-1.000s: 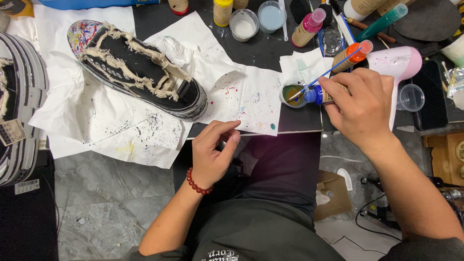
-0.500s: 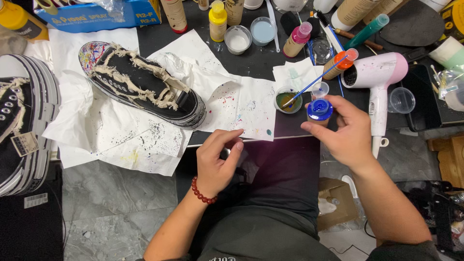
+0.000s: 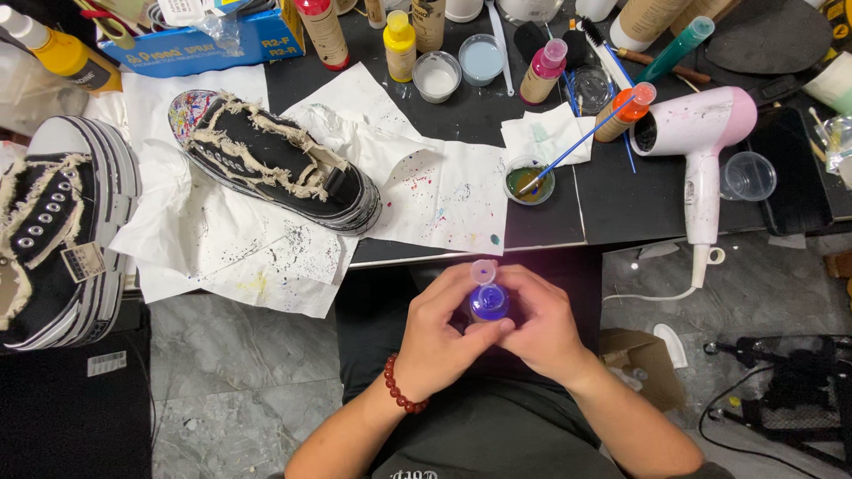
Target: The person mixes several colors of paint in a small plastic cup using a thin paintbrush, then wipes the brush clean with a white cloth.
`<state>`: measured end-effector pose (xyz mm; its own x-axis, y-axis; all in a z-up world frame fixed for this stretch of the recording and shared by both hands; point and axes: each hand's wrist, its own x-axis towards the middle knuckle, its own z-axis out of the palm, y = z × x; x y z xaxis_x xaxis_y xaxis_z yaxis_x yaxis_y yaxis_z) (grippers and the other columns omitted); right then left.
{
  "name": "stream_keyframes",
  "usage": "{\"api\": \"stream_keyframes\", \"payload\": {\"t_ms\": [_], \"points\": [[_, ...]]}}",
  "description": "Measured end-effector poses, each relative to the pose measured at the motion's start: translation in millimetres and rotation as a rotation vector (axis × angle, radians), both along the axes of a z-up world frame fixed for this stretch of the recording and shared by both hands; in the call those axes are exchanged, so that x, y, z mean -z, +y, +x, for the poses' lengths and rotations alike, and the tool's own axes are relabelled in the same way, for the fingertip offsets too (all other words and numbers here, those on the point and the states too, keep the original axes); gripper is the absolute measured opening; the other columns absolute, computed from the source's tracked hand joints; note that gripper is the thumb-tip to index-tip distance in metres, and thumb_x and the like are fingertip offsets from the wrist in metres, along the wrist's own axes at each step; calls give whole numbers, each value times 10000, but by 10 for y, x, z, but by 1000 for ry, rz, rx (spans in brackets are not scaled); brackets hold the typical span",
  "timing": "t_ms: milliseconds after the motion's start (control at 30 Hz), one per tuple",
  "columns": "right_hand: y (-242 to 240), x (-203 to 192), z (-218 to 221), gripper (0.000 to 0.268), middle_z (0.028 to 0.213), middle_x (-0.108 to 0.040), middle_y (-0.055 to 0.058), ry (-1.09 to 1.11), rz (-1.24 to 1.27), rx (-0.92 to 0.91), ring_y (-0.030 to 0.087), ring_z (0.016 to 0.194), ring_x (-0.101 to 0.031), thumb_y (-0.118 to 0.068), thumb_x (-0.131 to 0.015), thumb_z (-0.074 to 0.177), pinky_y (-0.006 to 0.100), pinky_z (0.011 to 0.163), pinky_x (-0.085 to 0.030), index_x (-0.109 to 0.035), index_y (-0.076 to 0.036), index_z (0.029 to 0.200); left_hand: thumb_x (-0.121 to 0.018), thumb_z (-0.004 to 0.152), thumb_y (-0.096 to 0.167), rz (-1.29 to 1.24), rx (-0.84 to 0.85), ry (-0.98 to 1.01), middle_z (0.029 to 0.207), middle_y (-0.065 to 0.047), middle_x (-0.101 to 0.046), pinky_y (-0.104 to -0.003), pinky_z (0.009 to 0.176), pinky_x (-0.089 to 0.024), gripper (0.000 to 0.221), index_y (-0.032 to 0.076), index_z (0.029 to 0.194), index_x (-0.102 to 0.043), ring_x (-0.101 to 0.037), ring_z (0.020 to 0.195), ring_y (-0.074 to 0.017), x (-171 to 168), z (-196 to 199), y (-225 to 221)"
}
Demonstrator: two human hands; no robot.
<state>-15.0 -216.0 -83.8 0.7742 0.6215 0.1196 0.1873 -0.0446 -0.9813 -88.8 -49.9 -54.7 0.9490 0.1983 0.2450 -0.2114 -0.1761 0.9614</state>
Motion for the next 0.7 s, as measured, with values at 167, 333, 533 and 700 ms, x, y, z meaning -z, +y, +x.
{"api": "stream_keyframes", "payload": {"t_ms": [167, 333, 533, 700], "points": [[-167, -217, 248, 603, 1226, -682, 140, -420, -121, -112, 239, 1089, -699, -141, -923, 645, 318, 918, -569, -683, -4, 1181, -863, 802, 49, -229, -70, 87, 1293, -177, -733, -340, 1020, -564, 551, -54, 1304, -658, -717, 1147, -227, 135, -139, 50], [-307, -300, 1103, 244, 1328, -679, 90, -883, -540, 332, 311, 1183, -654, 30, -674, 880, 402, 1022, -536, -745, -25, 1106, -875, 782, 30, -221, -155, 79, 1207, -175, -756, -332, 1001, -585, 539, -49, 1265, -651, -740, 1123, -207, 270, -180, 155], [-302, -261, 1549, 297, 1290, -713, 71, -963, -642, 116, 299, 1076, -631, 36, -649, 793, 411, 962, -512, -743, -8, 1071, -890, 768, 56, -140, -114, 77, 1179, -168, -773, -325, 981, -598, 538, -44, 1249, -670, -761, 1095, -215, 259, -210, 129], [-364, -268, 1506, 272, 1165, -698, 96, -1032, -566, 160, 295, 1094, -640, 34, -700, 831, 392, 987, -524, -714, 5, 1101, -897, 752, 72, -116, -116, 56, 1159, -162, -774, -321, 973, -594, 539, -45, 1229, -675, -759, 1090, -212, 225, -184, 112]]}}
